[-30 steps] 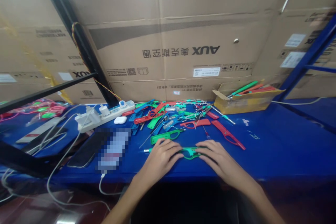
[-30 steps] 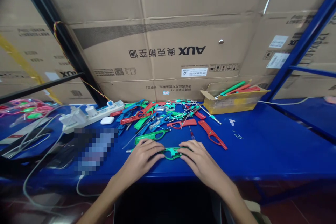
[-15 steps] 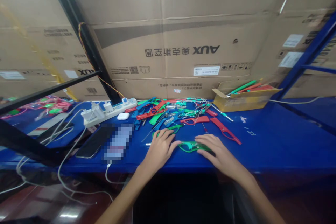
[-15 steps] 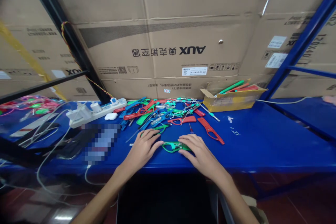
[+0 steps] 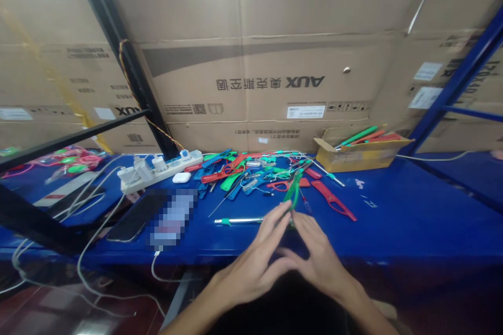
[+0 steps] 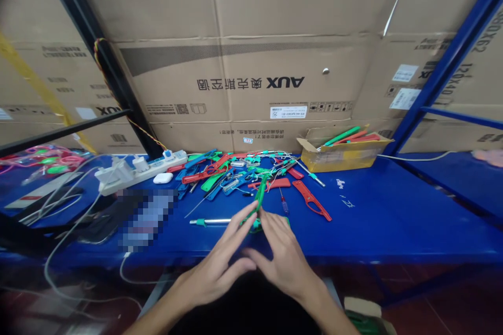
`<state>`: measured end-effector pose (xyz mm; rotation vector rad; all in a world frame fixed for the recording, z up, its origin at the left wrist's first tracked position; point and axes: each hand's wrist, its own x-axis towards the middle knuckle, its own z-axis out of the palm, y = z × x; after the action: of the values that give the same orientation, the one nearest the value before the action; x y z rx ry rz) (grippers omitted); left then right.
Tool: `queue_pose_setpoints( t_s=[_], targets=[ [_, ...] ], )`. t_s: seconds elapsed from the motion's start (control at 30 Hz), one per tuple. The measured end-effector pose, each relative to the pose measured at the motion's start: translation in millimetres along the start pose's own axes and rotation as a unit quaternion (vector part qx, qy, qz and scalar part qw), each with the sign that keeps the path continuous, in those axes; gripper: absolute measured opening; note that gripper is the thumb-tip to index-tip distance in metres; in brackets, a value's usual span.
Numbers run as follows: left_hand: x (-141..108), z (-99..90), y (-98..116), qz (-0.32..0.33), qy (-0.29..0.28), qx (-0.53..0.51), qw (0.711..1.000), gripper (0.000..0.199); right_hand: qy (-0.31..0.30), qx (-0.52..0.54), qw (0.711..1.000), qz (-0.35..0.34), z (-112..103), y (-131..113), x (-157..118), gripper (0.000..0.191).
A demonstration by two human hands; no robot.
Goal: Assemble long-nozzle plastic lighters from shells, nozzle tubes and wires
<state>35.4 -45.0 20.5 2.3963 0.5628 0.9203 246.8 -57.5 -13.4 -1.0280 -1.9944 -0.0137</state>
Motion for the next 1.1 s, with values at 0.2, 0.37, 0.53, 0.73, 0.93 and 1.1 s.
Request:
queue_pose_setpoints(
  t_s=[0.2, 0.37, 0.53, 0.73, 0.93, 1.1],
  targets=[
    [1, 2.2, 5, -0.042, 0.010, -0.129, 0.991, 0.055, 0.004, 0.141, 0.980, 0.140, -4, -2, 6, 0.032],
    [-2, -3.0, -10, -0.069, 0.089, -0.192, 0.975, 0.037, -0.005, 0.195, 0.970, 0.142, -16, 16, 9, 0.038],
    [-1, -14.2, -40, -0.133, 0.164, -0.029, 0.977, 0.038, 0.012, 0.115, 0.985, 0.126, -25, 37, 8, 0.026],
    [3, -11.4, -53, -0.090, 0.101, 0.157, 0.978, 0.029, -0.033, 0.092, 0.990, 0.099, -23, 37, 7, 0.023],
    [0, -9.6, -59, -0.087, 0.074, 0.205, 0.972, 0.020, -0.042, 0.089, 0.988, 0.121, -22, 40, 6, 0.023],
    [1, -11.2, -63, -0.102, 0.062, 0.199, 0.973, 0.016, -0.072, 0.075, 0.986, 0.130, -20, 40, 7, 0.023]
  ],
)
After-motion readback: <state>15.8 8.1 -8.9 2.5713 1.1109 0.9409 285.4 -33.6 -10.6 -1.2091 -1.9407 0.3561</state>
